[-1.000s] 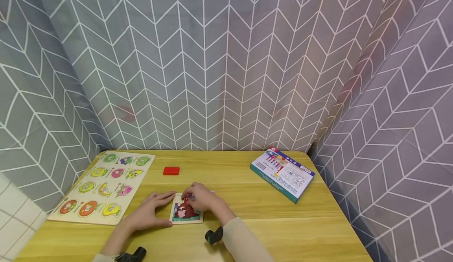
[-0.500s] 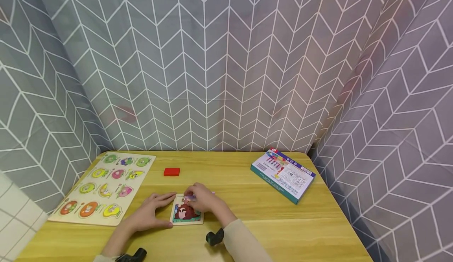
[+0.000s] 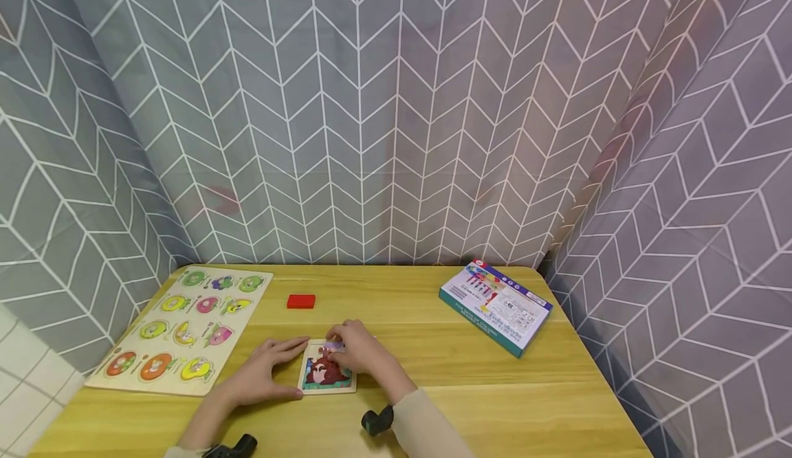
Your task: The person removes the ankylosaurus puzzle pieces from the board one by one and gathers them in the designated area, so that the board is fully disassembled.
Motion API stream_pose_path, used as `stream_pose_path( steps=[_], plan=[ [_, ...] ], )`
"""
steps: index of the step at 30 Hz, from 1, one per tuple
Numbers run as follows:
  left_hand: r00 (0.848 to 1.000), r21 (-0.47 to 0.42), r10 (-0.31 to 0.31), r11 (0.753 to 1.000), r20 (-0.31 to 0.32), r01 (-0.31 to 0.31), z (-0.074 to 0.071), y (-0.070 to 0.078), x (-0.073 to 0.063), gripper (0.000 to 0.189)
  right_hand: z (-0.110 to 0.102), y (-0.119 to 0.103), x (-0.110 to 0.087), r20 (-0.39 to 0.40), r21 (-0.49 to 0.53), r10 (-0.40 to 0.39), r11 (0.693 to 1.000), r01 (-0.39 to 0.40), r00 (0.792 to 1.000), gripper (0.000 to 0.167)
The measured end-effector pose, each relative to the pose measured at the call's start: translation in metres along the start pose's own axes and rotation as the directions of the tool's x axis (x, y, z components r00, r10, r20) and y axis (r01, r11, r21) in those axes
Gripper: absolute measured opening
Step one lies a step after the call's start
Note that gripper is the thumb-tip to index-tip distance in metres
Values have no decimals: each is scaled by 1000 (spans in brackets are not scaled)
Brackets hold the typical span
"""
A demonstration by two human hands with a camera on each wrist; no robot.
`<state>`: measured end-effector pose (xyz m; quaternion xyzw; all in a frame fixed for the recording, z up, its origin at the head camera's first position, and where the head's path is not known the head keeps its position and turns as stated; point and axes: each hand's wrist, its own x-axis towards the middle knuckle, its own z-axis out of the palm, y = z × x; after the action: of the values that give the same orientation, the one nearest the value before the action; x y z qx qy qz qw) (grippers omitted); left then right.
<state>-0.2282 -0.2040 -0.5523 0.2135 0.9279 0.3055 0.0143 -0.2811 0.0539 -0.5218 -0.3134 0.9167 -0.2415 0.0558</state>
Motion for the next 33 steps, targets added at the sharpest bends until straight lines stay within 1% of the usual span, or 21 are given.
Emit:
stream_pose_path(
  steps=[3,11,22,28,33],
  plan=[
    [1000,2,0,1000,-1,0,0,0,0,98,0,0,-2,-14,6,10,1000,-9,1000,28],
    [1000,8,2,1000,-1,-2,-1,1,0,98,-2,-1,-5,-38,3,-11,1000,11,999,25],
    [1000,0,-4,1000,8,4,-1,1,0,98,-1,2,-7,-14,18,-12,1000,12,1000,29],
    [1000,-5,-3,1000,11,4,-1,2,-1,98,2,6,-7,-12,-5,-58,998,58,998,28],
    [1000,-9,-2,1000,10,2,-2,2,-1,98,3,6,-7,-26,-64,-98,993,96,995,26]
  ],
)
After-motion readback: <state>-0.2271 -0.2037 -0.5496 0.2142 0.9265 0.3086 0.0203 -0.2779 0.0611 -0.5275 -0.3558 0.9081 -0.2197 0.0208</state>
